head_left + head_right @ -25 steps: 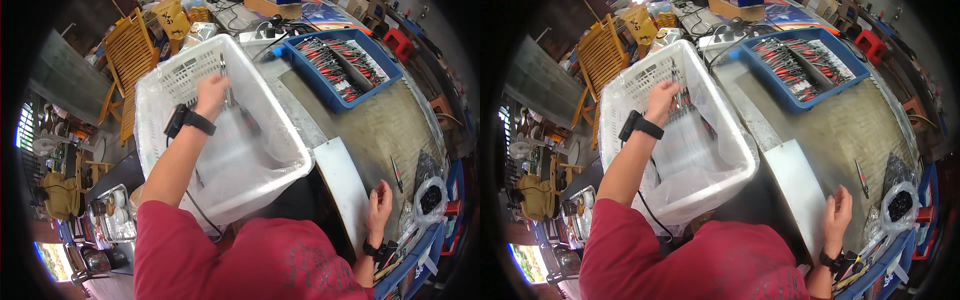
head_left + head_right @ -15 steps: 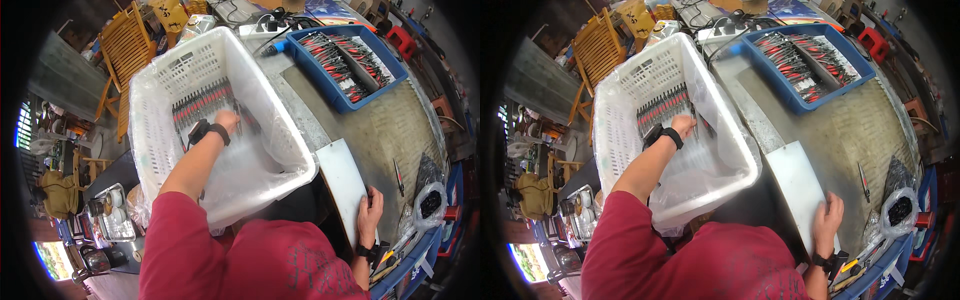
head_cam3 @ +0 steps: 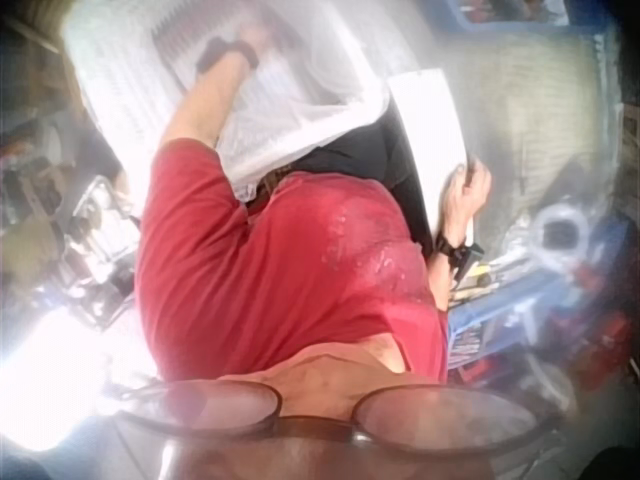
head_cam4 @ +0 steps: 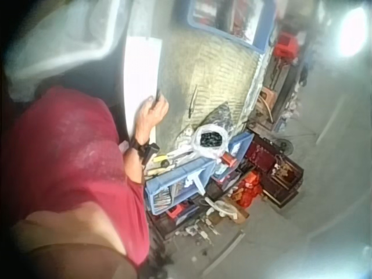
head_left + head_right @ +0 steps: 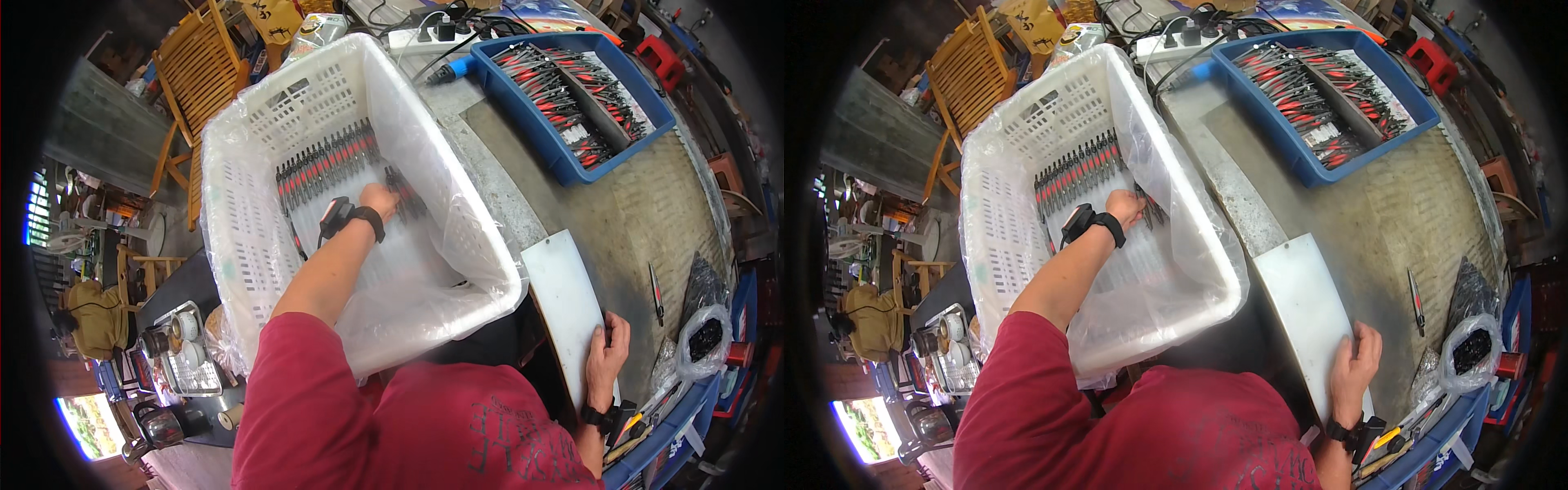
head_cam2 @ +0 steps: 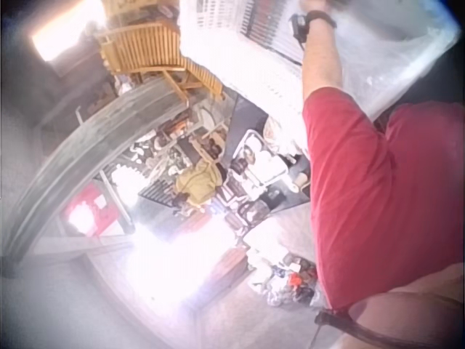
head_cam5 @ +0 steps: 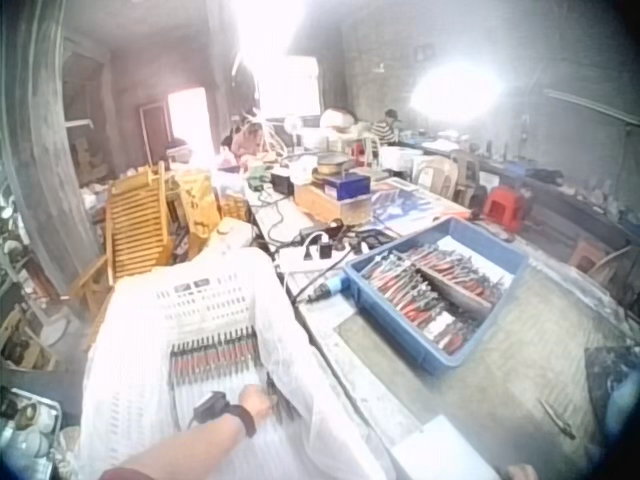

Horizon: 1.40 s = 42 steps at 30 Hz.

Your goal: The person repeatedly picks up small red-handled tools from a table and places them into a white plastic basket. They occasionally inspect individual tools by opening and closing them before placing them in the basket. The process continues throughout the clip.

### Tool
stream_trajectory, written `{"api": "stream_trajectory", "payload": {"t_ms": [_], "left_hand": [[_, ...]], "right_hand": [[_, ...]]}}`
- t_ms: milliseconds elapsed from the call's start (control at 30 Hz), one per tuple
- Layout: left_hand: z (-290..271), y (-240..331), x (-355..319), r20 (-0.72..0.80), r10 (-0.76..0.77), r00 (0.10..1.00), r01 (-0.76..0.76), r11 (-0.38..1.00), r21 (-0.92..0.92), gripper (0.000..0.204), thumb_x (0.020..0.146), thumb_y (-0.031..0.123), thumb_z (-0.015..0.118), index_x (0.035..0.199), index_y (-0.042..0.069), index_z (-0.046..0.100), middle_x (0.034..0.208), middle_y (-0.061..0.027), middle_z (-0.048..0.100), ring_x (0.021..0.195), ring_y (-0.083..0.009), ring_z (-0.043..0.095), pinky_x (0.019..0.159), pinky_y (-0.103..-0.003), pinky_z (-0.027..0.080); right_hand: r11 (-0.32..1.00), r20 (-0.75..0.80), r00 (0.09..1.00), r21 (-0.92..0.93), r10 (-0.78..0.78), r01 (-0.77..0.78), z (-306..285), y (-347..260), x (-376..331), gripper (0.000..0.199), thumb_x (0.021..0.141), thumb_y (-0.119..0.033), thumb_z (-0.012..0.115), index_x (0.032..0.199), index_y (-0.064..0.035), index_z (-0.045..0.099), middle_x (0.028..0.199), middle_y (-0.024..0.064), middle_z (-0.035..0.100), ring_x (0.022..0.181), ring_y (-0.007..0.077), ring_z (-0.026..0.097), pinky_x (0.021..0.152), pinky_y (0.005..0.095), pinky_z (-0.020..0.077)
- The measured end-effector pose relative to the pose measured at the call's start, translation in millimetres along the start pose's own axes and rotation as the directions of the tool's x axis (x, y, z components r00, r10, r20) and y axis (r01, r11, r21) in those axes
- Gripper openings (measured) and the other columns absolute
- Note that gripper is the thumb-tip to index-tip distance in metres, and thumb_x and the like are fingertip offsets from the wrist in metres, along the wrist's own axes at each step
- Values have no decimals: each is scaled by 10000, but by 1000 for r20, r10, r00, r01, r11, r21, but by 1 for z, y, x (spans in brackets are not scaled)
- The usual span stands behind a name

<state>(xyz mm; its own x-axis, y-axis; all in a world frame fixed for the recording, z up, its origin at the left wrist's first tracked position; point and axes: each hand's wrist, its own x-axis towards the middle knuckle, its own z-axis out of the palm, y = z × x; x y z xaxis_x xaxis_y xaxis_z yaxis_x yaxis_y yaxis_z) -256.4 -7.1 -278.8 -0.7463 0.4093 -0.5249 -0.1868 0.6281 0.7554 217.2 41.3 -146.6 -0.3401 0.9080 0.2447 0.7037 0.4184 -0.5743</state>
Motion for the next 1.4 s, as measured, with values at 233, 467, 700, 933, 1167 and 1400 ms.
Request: {"api": "stream_trajectory", "payload": {"t_ms": [233, 467, 700, 933, 1167, 1400], "left_hand": [[3, 0, 1, -48, 41, 998, -38, 997, 62, 75, 781, 47, 631, 745, 8, 578, 617, -53, 561, 474, -133, 546, 404, -268, 427], [2, 5, -6, -71, 60, 996, -57, 997, 44, 109, 778, 42, 656, 794, -30, 576, 641, -98, 602, 490, -165, 590, 431, -295, 504], [2, 6, -6, -67, 58, 996, -54, 997, 51, 107, 781, 35, 654, 797, -39, 579, 652, -107, 607, 496, -171, 592, 436, -302, 508], [1, 6, -6, -61, 47, 997, -47, 999, -9, 95, 789, 21, 637, 805, -60, 590, 661, -125, 606, 513, -184, 598, 436, -312, 512], [2, 7, -8, -76, 41, 996, -43, 999, -13, 73, 779, 3, 629, 796, -59, 596, 665, -130, 608, 513, -191, 599, 442, -323, 521], [-7, 14, -5, -64, 134, 989, -113, 960, 257, 156, 780, 82, 633, 696, -45, 602, 621, -116, 597, 499, -190, 596, 431, -328, 509]], "right_hand": [[1000, 9, 1000, 7, 13, -13, 0, 3, 0, 228, 816, -9, 517, 1036, 39, 549, 984, 112, 540, 836, 198, 534, 749, 283, 435], [1000, 19, 1000, 12, 24, -24, -1, 1, 0, 226, 820, -18, 516, 1037, 37, 549, 985, 115, 543, 843, 206, 540, 755, 287, 437], [1000, 20, 1000, -4, 15, -15, -1, 1, 0, 222, 827, -37, 516, 1034, 34, 548, 986, 114, 540, 835, 204, 536, 751, 285, 435], [1000, 12, 1000, 2, 11, -11, -1, 1, 0, 216, 829, -48, 520, 1028, 33, 548, 973, 106, 535, 824, 192, 524, 738, 279, 430], [1000, 17, 1000, 4, 21, -21, -2, 0, 0, 214, 825, -39, 519, 1026, 29, 550, 971, 107, 537, 819, 195, 524, 736, 278, 430], [999, -9, 1000, 49, -12, 12, -3, -7, 2, 219, 806, -22, 519, 1016, 27, 555, 947, 128, 544, 837, 240, 538, 760, 304, 436]]}}
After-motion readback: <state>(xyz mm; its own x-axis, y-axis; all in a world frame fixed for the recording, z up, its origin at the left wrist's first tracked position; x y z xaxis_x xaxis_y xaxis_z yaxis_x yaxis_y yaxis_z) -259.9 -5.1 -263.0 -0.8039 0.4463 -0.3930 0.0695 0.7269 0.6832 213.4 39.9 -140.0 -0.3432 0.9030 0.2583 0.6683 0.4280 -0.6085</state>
